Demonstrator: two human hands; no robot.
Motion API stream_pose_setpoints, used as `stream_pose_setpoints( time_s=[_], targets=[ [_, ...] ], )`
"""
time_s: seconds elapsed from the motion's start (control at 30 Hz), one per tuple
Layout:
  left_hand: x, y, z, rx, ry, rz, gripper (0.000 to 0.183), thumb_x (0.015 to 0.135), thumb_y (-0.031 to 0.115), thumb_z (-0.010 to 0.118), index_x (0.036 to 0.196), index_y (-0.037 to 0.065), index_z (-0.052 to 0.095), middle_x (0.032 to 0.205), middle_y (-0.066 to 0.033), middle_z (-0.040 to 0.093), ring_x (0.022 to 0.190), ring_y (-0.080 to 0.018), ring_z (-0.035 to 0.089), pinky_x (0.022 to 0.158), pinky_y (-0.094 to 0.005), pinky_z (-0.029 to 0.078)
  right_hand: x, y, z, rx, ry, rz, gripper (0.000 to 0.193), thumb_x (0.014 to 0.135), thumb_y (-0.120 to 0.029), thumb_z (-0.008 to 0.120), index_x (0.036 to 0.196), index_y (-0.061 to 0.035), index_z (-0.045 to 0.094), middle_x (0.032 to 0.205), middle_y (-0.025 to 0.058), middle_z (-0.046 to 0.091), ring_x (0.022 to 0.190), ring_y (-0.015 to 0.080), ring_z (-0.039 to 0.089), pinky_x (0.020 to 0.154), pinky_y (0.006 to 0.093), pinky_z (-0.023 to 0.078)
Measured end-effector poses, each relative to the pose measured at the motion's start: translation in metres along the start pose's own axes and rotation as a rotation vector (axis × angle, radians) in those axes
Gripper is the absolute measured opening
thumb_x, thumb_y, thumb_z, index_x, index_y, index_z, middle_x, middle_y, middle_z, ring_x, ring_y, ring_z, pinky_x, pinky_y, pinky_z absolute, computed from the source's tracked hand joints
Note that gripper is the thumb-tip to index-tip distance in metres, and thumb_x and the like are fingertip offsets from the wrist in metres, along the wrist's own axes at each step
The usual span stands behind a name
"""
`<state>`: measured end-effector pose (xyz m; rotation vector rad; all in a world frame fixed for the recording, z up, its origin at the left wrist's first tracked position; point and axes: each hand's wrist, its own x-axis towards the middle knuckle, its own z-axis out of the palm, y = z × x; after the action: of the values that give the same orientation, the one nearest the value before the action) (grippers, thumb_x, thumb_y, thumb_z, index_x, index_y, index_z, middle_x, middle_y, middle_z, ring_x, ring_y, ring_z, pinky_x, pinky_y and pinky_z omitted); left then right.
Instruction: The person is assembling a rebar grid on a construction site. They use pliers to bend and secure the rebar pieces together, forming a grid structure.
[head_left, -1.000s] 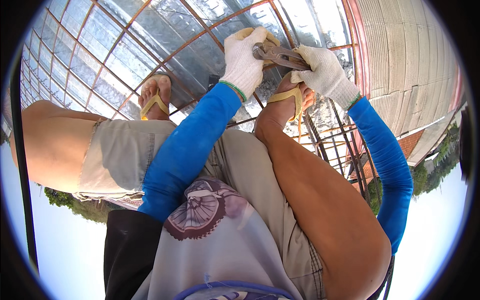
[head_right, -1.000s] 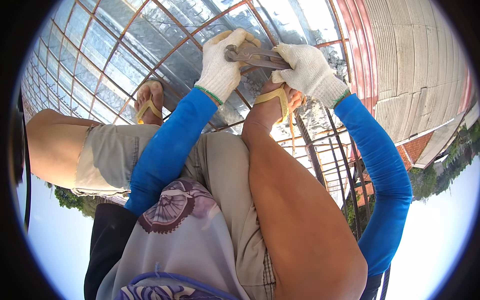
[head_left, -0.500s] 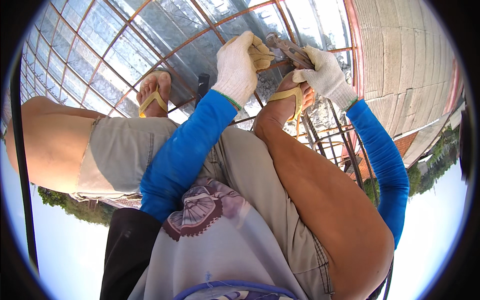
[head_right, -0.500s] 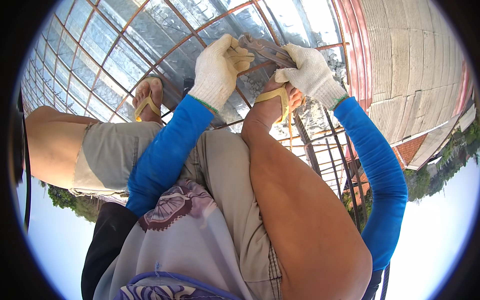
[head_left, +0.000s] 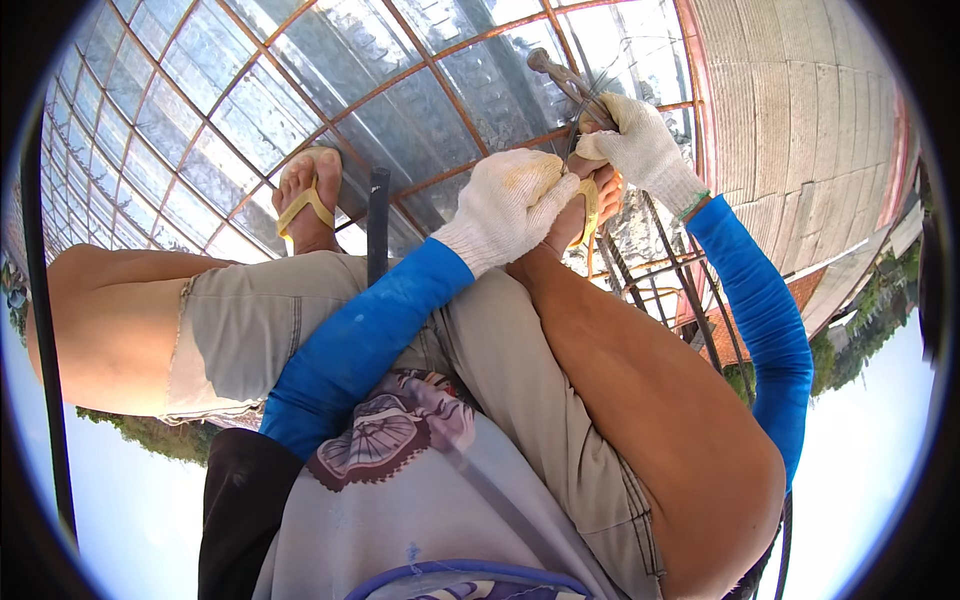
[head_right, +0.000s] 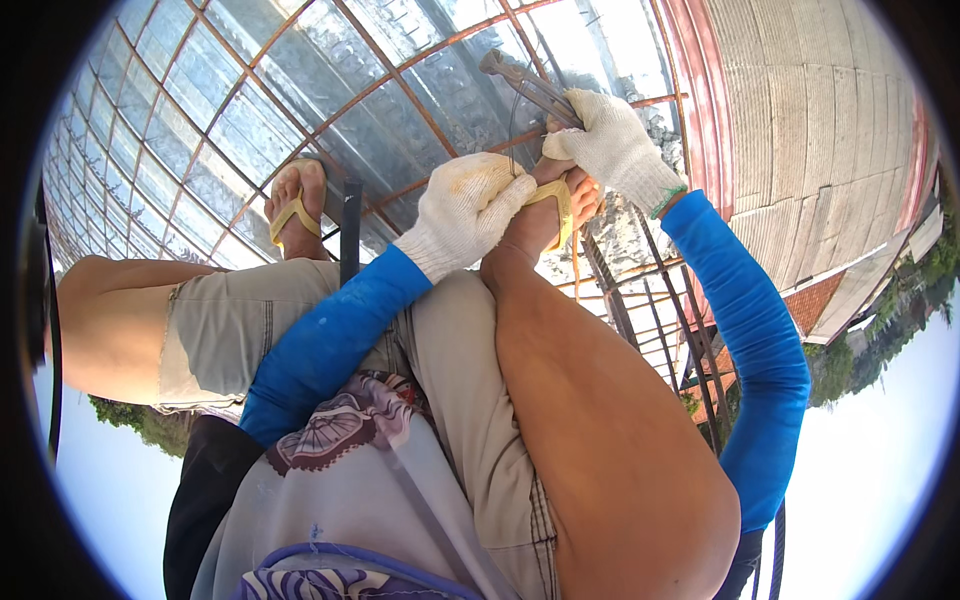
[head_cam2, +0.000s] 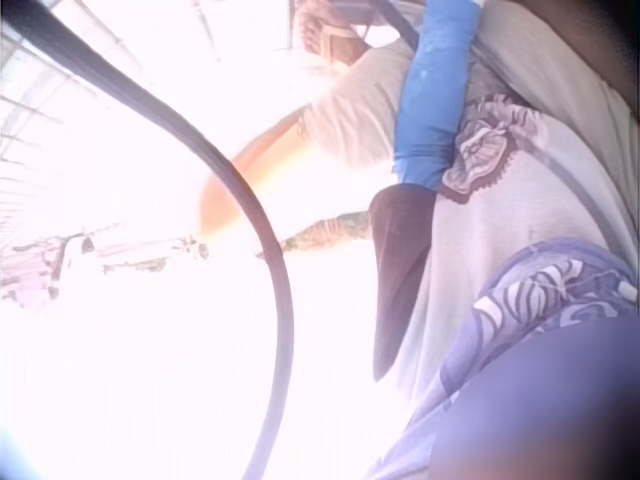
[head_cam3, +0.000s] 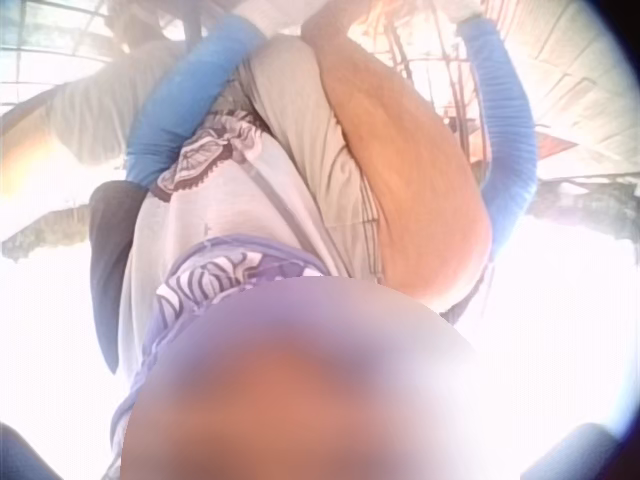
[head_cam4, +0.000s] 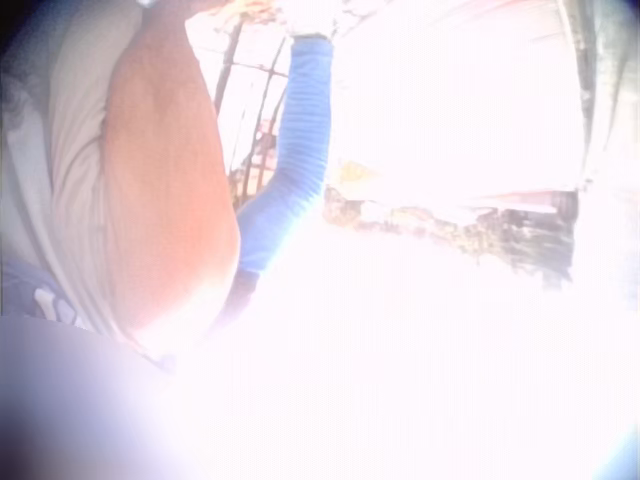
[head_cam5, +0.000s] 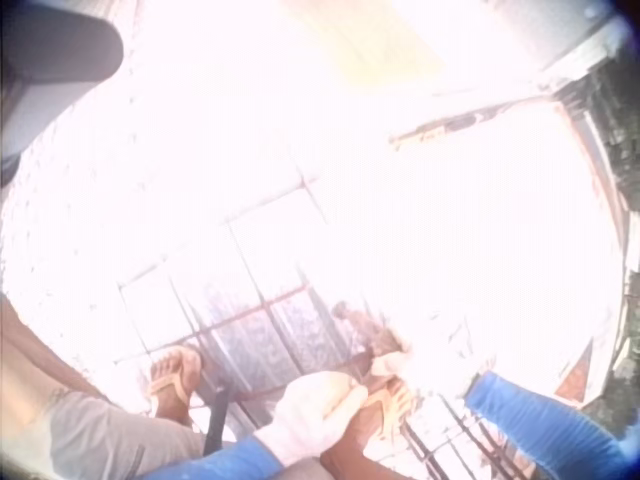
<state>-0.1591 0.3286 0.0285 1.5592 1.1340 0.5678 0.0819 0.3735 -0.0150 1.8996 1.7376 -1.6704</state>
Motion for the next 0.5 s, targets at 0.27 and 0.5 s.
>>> stream_pose_setpoints(
  time_s=[0.27, 0.5],
  targets=[
    [0.018, 0.013, 0.016, 0.439, -0.522, 0.362, 0.017, 0.091, 0.02, 0.068, 0.099, 0.006, 0.075, 0.086, -0.011, 0.074, 0.084, -0.0288, 0.075, 0.072, -0.0422, 0.06, 0.011, -0.049, -0.021, -0.33, -0.138, -0.036, 0.043, 0.082, -0.036, 0.08, 0.107, -0.0014, 0.074, 0.091, 0.0223, 0.074, 0.087, 0.0397, 0.075, 0.079, 0.0485, 0.06],
    [0.039, 0.021, 0.035, 0.586, -0.737, 0.577, 0.016, 0.086, 0.015, 0.068, 0.093, 0.003, 0.077, 0.086, -0.0143, 0.074, 0.075, -0.0294, 0.075, 0.061, -0.0422, 0.06, 0.01, -0.077, -0.016, -0.597, -0.225, -0.123, 0.036, 0.087, -0.03, 0.079, 0.111, -0.0042, 0.073, 0.092, 0.0191, 0.076, 0.089, 0.0369, 0.077, 0.081, 0.0478, 0.062]
  ],
)
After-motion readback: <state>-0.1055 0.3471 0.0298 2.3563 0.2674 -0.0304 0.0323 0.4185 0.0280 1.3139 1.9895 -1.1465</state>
